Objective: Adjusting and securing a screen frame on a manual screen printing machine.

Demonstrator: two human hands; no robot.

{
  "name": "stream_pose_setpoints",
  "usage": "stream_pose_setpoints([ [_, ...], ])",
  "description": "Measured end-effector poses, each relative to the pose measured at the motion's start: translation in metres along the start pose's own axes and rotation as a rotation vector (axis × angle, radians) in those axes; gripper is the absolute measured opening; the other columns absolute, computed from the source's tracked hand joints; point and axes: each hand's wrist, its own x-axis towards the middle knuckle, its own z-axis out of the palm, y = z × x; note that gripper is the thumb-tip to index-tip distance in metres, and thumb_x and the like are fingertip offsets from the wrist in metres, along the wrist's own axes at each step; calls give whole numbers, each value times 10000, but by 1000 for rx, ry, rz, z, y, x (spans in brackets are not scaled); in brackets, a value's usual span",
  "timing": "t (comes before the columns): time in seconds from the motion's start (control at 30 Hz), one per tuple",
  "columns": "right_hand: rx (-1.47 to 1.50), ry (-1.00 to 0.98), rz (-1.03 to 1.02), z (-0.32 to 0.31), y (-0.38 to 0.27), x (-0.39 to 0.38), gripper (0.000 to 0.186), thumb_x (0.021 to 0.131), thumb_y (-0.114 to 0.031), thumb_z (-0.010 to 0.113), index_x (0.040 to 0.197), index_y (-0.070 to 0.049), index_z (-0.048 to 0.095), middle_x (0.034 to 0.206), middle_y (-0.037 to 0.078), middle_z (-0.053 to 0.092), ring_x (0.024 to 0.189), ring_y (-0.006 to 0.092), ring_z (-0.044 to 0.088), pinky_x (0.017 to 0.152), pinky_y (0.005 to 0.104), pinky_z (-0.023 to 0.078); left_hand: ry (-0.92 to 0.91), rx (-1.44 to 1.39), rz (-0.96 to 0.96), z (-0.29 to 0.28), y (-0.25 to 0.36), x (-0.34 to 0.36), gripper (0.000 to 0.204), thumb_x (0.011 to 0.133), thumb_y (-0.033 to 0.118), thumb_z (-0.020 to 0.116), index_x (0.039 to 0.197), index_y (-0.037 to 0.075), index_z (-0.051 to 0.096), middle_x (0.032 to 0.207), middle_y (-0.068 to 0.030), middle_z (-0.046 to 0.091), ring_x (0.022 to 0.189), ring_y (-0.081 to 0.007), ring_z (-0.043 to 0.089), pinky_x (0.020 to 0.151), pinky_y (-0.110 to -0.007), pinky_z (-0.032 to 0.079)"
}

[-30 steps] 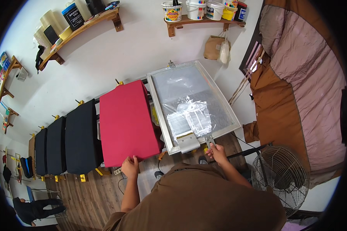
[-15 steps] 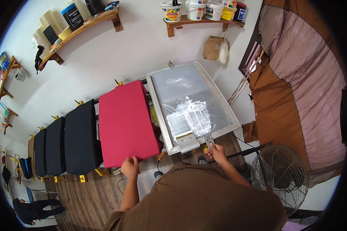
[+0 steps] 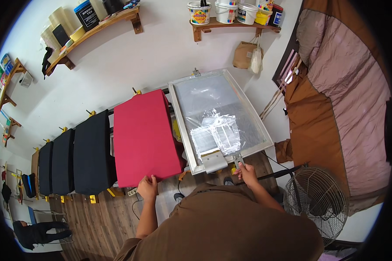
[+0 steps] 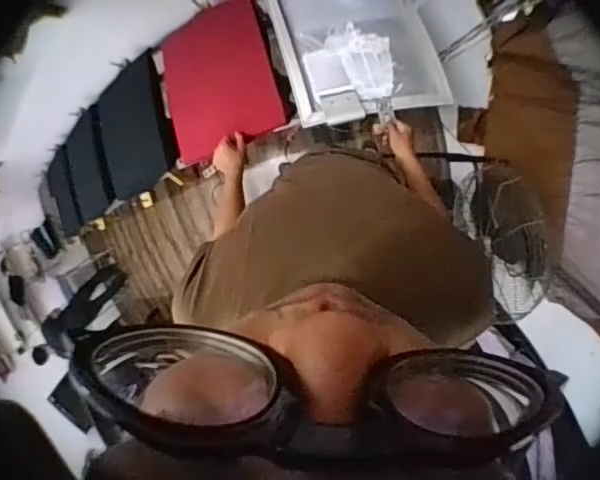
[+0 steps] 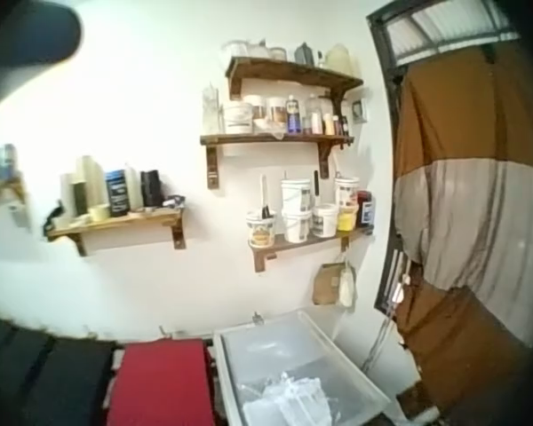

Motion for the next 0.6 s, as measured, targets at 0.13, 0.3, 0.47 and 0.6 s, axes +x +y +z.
stream_pose_setpoints([
  [0.13, -32, -7, -17, -3, 2, 2, 453, 1060, -417, 539, 883, -12, 639, 792, 104, 730, 528, 86, 545, 527, 242, 490, 4, -2, 7, -2, 4, 1, 389, 874, 376, 690, 678, 49, 607, 696, -177, 661, 680, -397, 664, 623, -507, 508],
  [0.3, -34, -27, -1, -7, 2, 1, 486, 1051, -462, 537, 914, -8, 647, 815, 108, 734, 536, 78, 547, 531, 242, 498, 5, -13, 12, -2, 3, 0, 386, 871, 381, 689, 678, 55, 611, 693, -167, 663, 679, -395, 664, 617, -505, 506],
  [0.47, 17, -169, 252, -17, -6, 3, 597, 1026, -572, 511, 1001, 3, 667, 883, 95, 744, 584, 72, 573, 549, 238, 522, -1, -18, 18, -3, 4, -1, 387, 862, 393, 702, 674, 66, 615, 682, -151, 663, 669, -378, 667, 608, -496, 505],
  [0.6, -49, -212, 282, -26, -8, 12, 618, 1006, -602, 531, 1035, 1, 666, 905, 86, 745, 588, 76, 577, 551, 246, 528, 3, -21, 33, -2, 1, 0, 390, 858, 397, 708, 665, 72, 613, 672, -145, 661, 660, -373, 668, 604, -489, 505],
])
